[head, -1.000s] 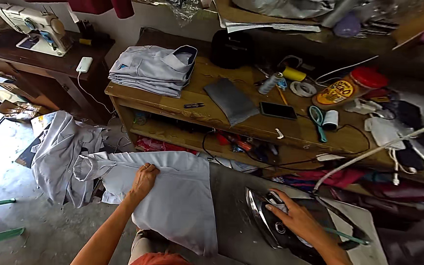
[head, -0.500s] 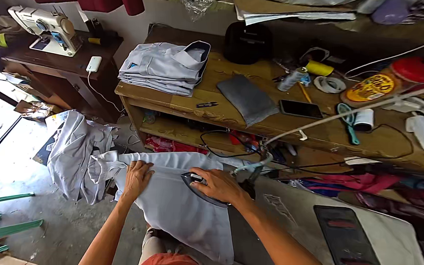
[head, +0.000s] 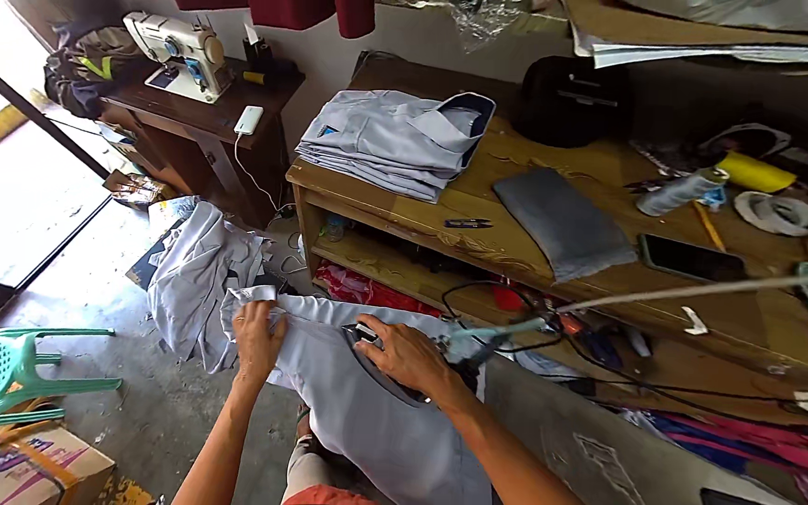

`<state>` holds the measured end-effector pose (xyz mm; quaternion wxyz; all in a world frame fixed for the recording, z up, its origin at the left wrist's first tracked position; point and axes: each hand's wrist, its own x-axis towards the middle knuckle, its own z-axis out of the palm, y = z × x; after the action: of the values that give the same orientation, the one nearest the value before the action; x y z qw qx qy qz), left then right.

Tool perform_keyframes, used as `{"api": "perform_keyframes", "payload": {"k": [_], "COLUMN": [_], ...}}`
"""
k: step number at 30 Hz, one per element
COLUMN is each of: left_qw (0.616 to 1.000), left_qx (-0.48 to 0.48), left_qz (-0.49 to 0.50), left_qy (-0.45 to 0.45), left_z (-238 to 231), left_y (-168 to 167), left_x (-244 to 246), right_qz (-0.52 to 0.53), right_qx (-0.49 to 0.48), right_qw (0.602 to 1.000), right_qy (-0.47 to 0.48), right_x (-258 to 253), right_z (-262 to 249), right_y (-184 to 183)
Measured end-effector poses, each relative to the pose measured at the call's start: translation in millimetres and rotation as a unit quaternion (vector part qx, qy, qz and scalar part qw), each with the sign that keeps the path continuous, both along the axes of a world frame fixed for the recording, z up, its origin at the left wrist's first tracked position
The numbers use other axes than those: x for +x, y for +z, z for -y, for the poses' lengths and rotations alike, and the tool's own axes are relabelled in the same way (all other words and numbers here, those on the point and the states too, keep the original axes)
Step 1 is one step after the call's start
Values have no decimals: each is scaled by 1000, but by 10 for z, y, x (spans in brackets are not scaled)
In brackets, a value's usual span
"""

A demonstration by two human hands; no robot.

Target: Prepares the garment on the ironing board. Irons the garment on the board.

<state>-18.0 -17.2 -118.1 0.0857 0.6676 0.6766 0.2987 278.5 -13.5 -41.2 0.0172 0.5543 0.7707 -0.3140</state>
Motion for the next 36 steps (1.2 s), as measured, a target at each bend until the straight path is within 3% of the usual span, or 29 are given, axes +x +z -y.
{"api": "perform_keyframes", "payload": {"k": [2,4,8,15,28,33,36], "left_qw": [992,975,959,972,939,910,855], "left_qx": [-52,-149,-250,-213,-274,-219,-181], "left_qz": [-9,0,73,51,197,344,482], "left_qy": [114,164,112,81,67,67,66], "left_z": [45,61,-126,-535,-789,-767,-643], "left_y": [76,38,-117,-158,-274,-456,-490], "left_x": [-300,-522,-657,-737,-972,-1160,-1299], "right_qz": [1,0,-5,-13,-11,19,37], "right_qx": [-7,-16,7,12,11,7,0], "right_qw": [999,999,1000,996,994,993,991], "right_qy": [-34,-34,11,89,108,113,132], "right_x": [107,210,84,-733,-1535,-1915,-2190], "right_z": [143,346,392,-263,-799,-964,-1113], "right_y": [-12,-18,-45,-19,19,86,77]}}
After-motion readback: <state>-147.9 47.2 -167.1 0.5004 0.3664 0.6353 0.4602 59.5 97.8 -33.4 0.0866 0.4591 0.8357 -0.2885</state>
